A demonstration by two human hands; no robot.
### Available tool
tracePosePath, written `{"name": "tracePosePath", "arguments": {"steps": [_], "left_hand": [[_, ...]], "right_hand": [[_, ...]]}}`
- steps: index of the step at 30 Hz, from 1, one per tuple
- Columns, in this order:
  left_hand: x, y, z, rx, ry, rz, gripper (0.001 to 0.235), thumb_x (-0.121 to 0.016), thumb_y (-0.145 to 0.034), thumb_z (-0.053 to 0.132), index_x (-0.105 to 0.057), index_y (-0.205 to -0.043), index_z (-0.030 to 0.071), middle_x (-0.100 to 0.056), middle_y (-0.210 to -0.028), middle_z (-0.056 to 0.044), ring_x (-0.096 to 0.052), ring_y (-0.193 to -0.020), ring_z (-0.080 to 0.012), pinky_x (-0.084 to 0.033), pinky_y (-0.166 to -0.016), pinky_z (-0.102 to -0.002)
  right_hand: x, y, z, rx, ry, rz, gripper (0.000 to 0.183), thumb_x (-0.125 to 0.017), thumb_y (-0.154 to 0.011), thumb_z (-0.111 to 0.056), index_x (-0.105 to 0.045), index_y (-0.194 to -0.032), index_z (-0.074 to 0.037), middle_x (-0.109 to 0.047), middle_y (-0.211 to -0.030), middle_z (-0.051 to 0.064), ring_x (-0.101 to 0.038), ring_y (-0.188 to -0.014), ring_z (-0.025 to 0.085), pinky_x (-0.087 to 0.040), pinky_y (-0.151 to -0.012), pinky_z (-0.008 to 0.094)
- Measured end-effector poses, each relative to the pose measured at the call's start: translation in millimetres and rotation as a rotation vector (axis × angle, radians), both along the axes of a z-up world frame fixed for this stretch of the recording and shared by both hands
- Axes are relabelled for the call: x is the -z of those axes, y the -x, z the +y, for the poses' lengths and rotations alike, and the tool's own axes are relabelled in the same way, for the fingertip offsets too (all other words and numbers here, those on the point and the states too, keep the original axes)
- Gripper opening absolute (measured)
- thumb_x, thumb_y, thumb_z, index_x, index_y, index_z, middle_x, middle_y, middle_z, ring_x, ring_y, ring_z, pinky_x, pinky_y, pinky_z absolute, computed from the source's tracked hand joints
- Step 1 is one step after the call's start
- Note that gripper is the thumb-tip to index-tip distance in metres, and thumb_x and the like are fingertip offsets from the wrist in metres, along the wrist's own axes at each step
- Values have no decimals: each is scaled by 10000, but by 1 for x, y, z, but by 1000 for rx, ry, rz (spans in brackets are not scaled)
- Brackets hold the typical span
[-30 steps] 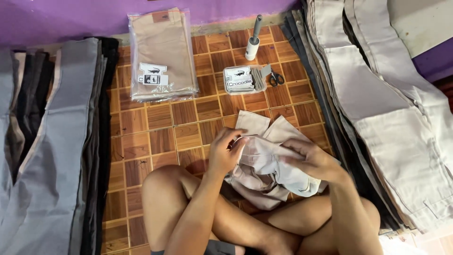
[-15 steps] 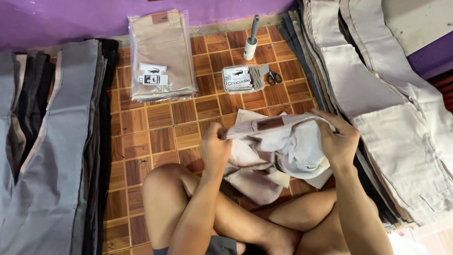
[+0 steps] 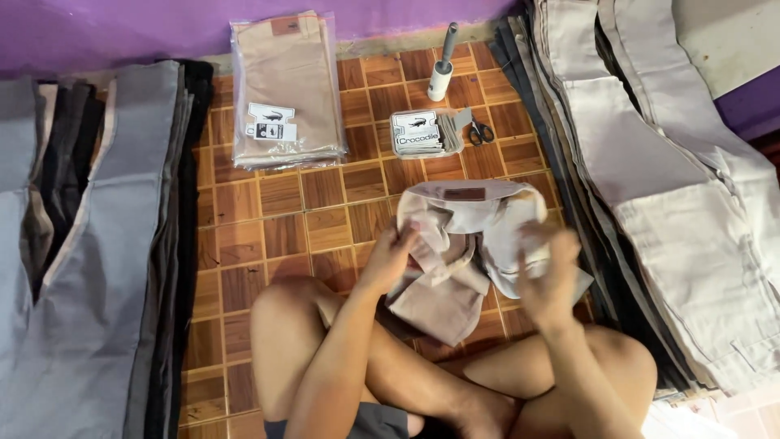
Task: The person sits on the floor and uses scissors to cut tags off a pair of beige trousers. They unfold the trousers, locate the tags, snip them off, and place the scissors down between cuts.
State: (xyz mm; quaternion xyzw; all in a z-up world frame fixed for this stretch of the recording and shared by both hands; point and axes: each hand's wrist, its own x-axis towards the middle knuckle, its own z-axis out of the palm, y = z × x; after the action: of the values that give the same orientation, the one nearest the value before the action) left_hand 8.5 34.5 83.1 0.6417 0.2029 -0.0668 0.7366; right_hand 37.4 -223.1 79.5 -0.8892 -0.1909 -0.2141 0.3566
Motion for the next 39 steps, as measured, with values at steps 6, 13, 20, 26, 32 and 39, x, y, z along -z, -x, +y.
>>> {"name": "tracePosePath", "arguments": {"steps": [6,13,20,26,32,39], "left_hand": [[69,-20,-7,-177,515,265,544,-707,-957,318,-388,-1218,-37,-598,-963,-175,-723,-736,-464,-624,-680,-580],[33,-4,3,-27,465,3,798,-552,-947,674,-418,-1310,-24,-675,-1058,-220,-720,-965,-438,-604,-857,-596],[6,3,-2,373,40,-476,1371,-897,-607,583,-81,-1634,185,-183,-1632,-311,-148,-1493,-530,-171,-1201,-622],[39,2,-11,308,-152,-410,1005,-938,-673,312,-353,-1477,165,-503,-1390,-269,-498,-1272,-467,-452,-1025,-528],[55,-5,-3,-5,-335,-308,367,-889,-783,230,-747,-1120,199,-778,-1015,-69,-750,-968,-229,-598,-823,-339],[56,-8,-18,-47,-303,-255,343,-894,-788,257,-752,-1086,165,-777,-981,-98,-743,-973,-230,-580,-850,-354]], "right_hand": [[50,18,39,-217,249,-37,476,-829,-799,-370,-689,-1186,-132,-564,-1469,53,-451,-1403,277,-198,-1064,513],[56,-11,30,-185,-222,348,322,-635,-1011,-261,-684,-706,-169,-637,-768,-30,-623,-837,177,-281,-935,351],[48,-9,8,-15,-466,699,681,-535,-1101,-390,-523,-469,-136,-487,-412,-5,-427,-422,116,-329,-495,265],[28,-10,3,-62,-486,547,438,-443,-1131,-282,-656,-826,-49,-656,-753,129,-599,-763,213,-462,-778,365],[-9,-14,-14,128,-486,271,345,-426,-1163,-282,-689,-1071,-78,-717,-1134,113,-636,-1097,249,-454,-1004,400],[10,-12,-53,306,-297,642,410,-481,-1109,-371,-621,-1205,2,-665,-1246,208,-615,-1175,347,-480,-986,483]]}}
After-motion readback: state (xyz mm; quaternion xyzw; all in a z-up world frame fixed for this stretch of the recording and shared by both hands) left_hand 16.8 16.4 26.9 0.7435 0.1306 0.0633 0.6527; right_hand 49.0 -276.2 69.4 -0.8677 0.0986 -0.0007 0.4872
